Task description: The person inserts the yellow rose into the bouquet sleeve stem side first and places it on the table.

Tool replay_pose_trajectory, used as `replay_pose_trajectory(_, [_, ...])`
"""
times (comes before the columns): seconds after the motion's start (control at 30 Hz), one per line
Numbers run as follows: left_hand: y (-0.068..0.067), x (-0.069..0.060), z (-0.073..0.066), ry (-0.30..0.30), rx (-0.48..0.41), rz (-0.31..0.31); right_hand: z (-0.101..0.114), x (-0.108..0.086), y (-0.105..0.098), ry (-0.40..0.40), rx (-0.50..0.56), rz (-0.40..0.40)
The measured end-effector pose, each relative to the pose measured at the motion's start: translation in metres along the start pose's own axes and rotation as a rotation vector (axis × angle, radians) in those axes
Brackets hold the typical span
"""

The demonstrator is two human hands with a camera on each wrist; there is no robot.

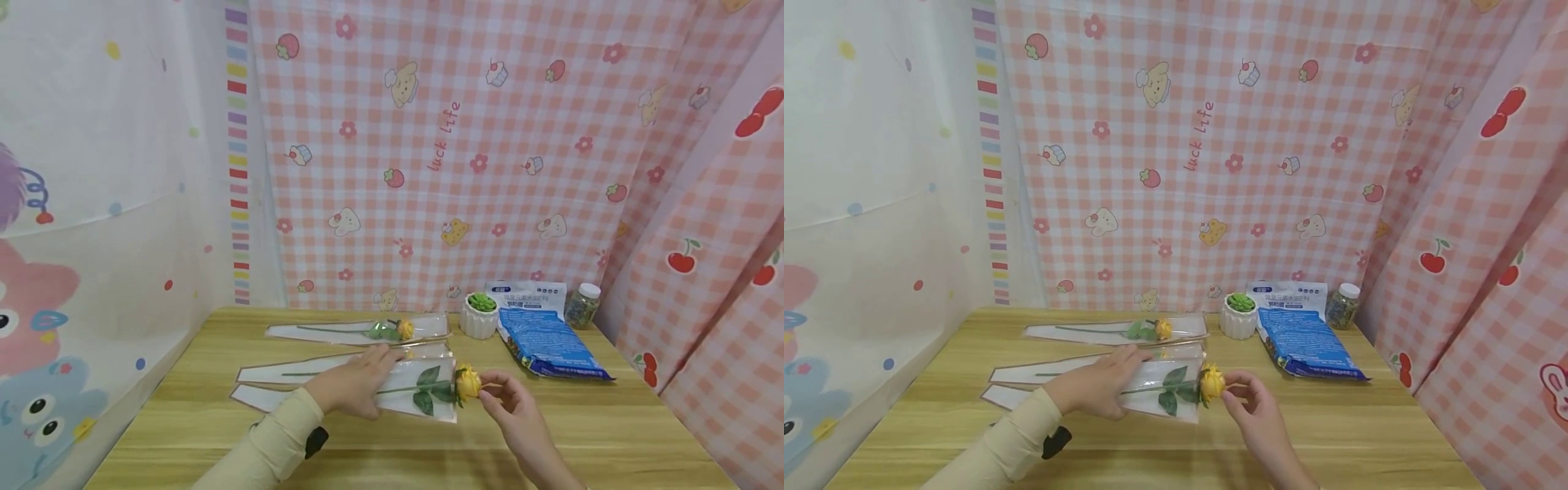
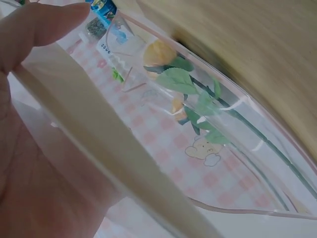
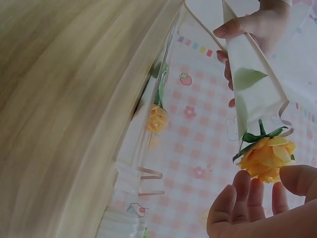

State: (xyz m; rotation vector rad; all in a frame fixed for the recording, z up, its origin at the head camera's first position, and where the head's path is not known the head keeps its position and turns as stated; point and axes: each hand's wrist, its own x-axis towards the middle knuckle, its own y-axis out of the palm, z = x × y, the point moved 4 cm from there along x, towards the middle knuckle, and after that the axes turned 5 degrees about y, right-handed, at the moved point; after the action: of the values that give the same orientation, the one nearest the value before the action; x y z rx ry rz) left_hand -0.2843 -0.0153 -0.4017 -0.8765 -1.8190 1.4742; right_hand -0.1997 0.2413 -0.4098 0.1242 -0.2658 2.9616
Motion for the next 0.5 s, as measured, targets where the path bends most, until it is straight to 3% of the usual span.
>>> replay_pose_trajectory(0.23, [-0.0018, 0.0005, -0.0032, 0.027, 0.025, -0.012, 0.0044, -0.0027, 0.0052, -0.089, -0.105, 0.004])
replay_pose_trajectory(0.5, [-0.0004, 0.0015, -0.0030, 0.024, 0.019, -0.006, 0.0065, -0.0045, 0.0083, -0.100, -0.202, 0.010])
